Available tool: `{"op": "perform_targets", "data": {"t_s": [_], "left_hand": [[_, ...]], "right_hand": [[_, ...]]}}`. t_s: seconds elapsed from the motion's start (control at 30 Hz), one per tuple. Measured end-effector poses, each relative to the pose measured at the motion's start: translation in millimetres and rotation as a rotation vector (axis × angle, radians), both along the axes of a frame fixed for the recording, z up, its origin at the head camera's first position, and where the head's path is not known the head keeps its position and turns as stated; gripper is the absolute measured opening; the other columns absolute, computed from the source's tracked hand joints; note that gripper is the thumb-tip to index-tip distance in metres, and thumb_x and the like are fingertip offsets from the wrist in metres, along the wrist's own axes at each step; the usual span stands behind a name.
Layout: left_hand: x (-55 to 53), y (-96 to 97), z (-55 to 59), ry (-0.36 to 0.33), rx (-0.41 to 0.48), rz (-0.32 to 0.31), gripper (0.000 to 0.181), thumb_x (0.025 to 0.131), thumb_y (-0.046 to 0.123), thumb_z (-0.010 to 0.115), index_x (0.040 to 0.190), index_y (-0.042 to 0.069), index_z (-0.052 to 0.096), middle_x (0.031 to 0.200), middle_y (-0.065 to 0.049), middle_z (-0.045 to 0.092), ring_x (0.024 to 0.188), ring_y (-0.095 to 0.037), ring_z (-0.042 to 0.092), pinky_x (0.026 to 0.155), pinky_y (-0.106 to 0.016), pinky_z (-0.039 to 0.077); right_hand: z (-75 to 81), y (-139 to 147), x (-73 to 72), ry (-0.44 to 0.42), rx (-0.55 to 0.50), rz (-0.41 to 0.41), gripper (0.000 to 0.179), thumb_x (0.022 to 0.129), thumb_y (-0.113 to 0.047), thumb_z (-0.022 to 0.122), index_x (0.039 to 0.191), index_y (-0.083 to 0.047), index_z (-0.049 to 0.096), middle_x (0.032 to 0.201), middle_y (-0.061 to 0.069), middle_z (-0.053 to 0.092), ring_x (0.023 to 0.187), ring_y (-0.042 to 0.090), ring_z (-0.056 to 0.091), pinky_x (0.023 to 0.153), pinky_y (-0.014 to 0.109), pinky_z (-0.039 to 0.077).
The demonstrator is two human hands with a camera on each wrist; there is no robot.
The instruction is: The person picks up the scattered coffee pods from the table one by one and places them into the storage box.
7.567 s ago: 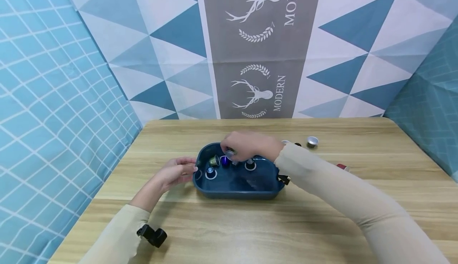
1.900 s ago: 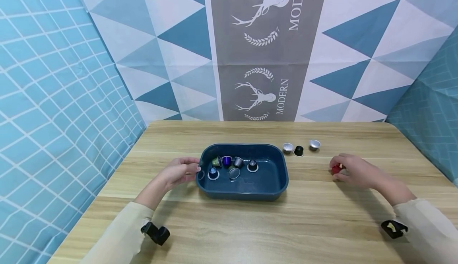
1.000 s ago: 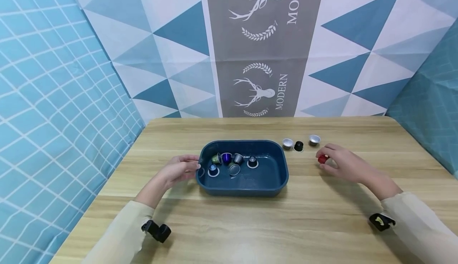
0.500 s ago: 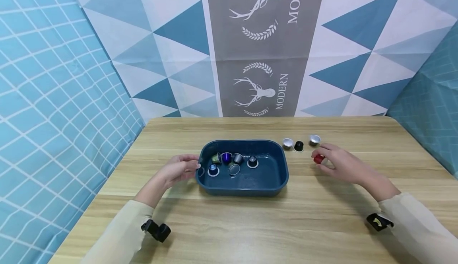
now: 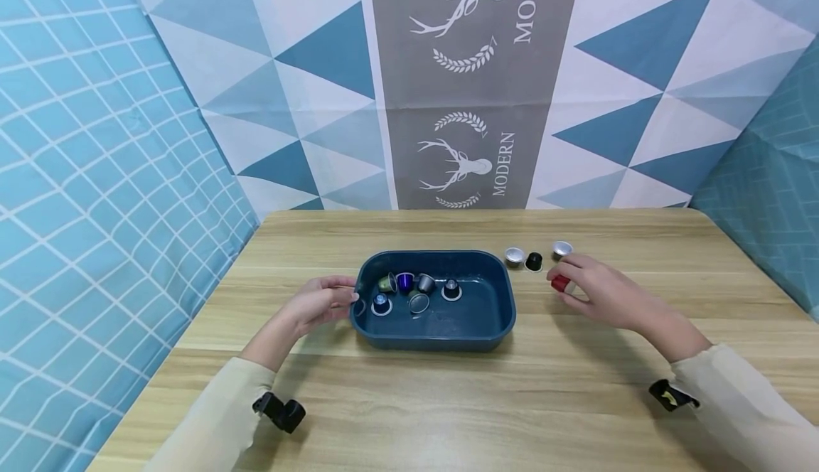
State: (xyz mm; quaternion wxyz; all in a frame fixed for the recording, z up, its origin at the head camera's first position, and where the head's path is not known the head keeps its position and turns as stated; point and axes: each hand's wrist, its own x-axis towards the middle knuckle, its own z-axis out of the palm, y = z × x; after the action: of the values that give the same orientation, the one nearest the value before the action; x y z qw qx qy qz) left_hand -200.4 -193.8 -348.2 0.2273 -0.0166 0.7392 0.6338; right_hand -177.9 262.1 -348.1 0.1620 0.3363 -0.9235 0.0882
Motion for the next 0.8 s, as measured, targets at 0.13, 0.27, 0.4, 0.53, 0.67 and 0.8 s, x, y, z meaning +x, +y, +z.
{"op": "perform_targets", "data": {"t_s": [0.13, 0.27, 0.4, 0.53, 0.67, 0.8], "left_hand": [[0.2, 0.6, 1.3, 0.001, 0.000, -0.002, 0.047, 0.093, 0.006, 0.055, 0.135, -0.009, 0.039, 0.101, -0.002, 0.058, 0.089, -0.008, 0.061, 0.079, -0.022, 0.054], [0.5, 1.3, 2.9, 0.003, -0.007, -0.001, 0.048, 0.093, 0.007, 0.055, 0.135, -0.009, 0.039, 0.103, -0.002, 0.058, 0.090, -0.008, 0.061, 0.079, -0.021, 0.054], [0.3, 1.6, 3.8, 0.003, -0.015, -0.003, 0.048, 0.094, 0.007, 0.055, 0.136, -0.008, 0.039, 0.103, -0.002, 0.058, 0.091, -0.008, 0.060, 0.079, -0.021, 0.054], [0.6, 1.6, 3.7, 0.002, -0.019, -0.001, 0.048, 0.094, 0.007, 0.055, 0.136, -0.008, 0.039, 0.104, -0.003, 0.059, 0.091, -0.009, 0.060, 0.080, -0.022, 0.054], [1.1, 1.3, 2.8, -0.002, -0.026, 0.010, 0.048, 0.093, 0.008, 0.055, 0.136, -0.008, 0.040, 0.106, -0.004, 0.059, 0.092, -0.010, 0.061, 0.080, -0.022, 0.054], [1.1, 0.9, 1.6, -0.003, -0.032, 0.014, 0.047, 0.094, 0.007, 0.054, 0.136, -0.007, 0.040, 0.107, -0.005, 0.058, 0.093, -0.010, 0.061, 0.080, -0.022, 0.054]], "right_hand": [[2.2, -3.2, 0.6, 0.032, -0.006, 0.022, 0.030, 0.073, -0.008, 0.081, 0.099, -0.009, 0.067, 0.091, 0.000, 0.060, 0.079, 0.011, 0.058, 0.069, 0.029, 0.055], [4.7, -7.5, 1.0, 0.057, -0.014, 0.034, 0.030, 0.072, -0.009, 0.081, 0.099, -0.010, 0.067, 0.090, -0.001, 0.060, 0.079, 0.010, 0.058, 0.068, 0.028, 0.055], [8.5, -12.9, 1.8, 0.061, -0.009, 0.035, 0.030, 0.072, -0.010, 0.082, 0.098, -0.009, 0.067, 0.091, 0.001, 0.061, 0.081, 0.010, 0.057, 0.069, 0.029, 0.055], [13.1, -18.8, 2.3, 0.047, -0.006, 0.036, 0.028, 0.073, -0.012, 0.082, 0.098, -0.009, 0.068, 0.091, 0.000, 0.061, 0.082, 0.011, 0.056, 0.069, 0.027, 0.055], [18.4, -25.4, 2.6, 0.046, -0.006, 0.048, 0.027, 0.075, -0.013, 0.080, 0.098, -0.009, 0.067, 0.090, 0.000, 0.060, 0.082, 0.012, 0.055, 0.068, 0.027, 0.053], [24.8, -33.3, 1.5, 0.045, 0.008, 0.055, 0.025, 0.076, -0.013, 0.080, 0.098, -0.009, 0.067, 0.089, 0.000, 0.060, 0.080, 0.011, 0.054, 0.068, 0.028, 0.053]]}}
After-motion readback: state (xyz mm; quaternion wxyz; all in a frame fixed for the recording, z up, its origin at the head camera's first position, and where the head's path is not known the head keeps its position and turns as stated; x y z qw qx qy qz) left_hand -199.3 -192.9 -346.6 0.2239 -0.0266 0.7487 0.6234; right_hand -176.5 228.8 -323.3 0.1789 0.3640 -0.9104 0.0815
